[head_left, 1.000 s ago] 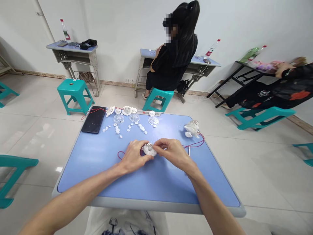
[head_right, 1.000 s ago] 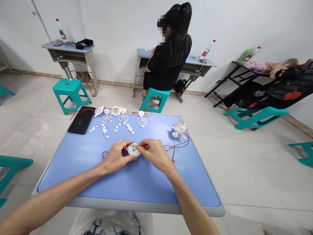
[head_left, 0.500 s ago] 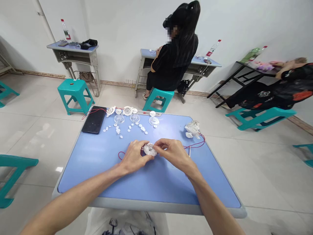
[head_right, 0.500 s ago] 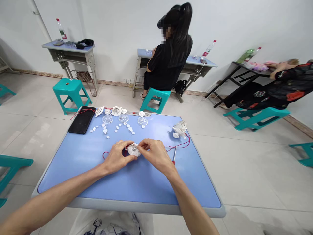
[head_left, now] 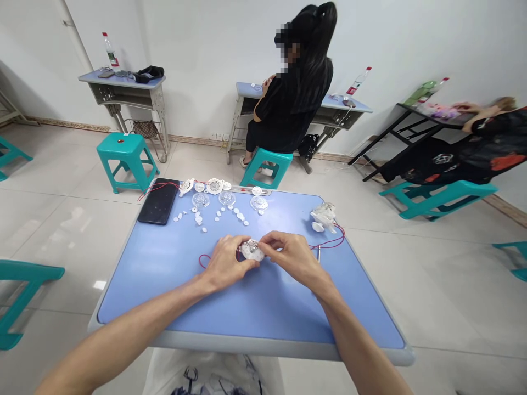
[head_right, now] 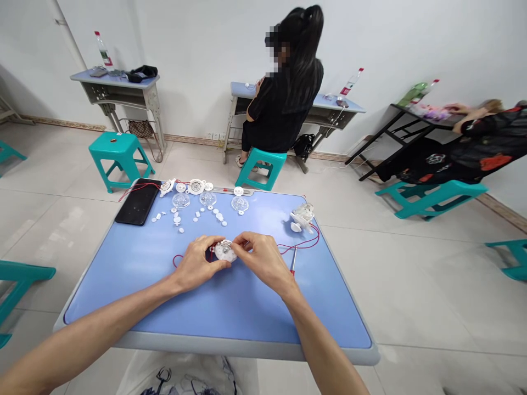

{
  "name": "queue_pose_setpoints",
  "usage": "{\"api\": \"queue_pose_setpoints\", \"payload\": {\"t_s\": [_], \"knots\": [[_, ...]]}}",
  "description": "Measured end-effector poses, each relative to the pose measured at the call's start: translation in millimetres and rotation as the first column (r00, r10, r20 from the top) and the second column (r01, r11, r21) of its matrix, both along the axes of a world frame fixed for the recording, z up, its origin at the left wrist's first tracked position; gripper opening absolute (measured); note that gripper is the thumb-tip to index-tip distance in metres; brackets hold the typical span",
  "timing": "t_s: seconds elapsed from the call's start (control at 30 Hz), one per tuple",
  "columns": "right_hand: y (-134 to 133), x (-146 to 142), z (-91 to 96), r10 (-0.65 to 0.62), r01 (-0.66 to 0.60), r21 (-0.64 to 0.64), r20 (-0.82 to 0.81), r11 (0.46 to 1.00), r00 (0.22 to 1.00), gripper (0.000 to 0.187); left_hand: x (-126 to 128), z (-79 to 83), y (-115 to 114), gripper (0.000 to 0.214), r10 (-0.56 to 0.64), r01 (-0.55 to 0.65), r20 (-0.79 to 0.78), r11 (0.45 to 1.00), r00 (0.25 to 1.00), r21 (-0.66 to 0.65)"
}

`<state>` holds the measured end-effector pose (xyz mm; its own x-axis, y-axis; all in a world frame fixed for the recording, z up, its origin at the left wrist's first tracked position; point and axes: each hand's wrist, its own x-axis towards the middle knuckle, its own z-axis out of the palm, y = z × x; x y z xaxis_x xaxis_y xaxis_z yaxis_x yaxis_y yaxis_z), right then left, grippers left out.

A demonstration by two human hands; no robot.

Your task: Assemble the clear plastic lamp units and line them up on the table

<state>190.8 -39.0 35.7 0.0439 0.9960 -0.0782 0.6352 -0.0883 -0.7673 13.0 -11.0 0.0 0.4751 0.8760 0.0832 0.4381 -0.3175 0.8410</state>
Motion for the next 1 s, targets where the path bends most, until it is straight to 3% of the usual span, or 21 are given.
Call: {"api": "queue_pose_setpoints", "payload": {"t_s": [0.3, 0.6, 1.0], "knots": [[2.5, 2.6, -2.9, 0.014, -0.018, -0.048, -0.076, 0.999, 0.997, 0.018, -0.7, -0.2, 0.1, 0.048, 0.008, -0.008, 0.014, 1.000, 1.000, -0.010], [7.8, 7.0, -4.3, 0.002, -0.048, -0.173, -0.254, 0.984, 0.967, 0.027, -1.0, -2.7, 0.3, 0.049, 0.012, -0.012, 0.016, 1.000, 1.000, -0.004], [15.0, 16.8, -3.0, 0.048, -0.137, -0.217, -0.370, 0.966, 0.928, 0.038, -0.5, -1.8, -0.2, 0.046, 0.014, -0.013, 0.027, 1.000, 1.000, -0.014]]}}
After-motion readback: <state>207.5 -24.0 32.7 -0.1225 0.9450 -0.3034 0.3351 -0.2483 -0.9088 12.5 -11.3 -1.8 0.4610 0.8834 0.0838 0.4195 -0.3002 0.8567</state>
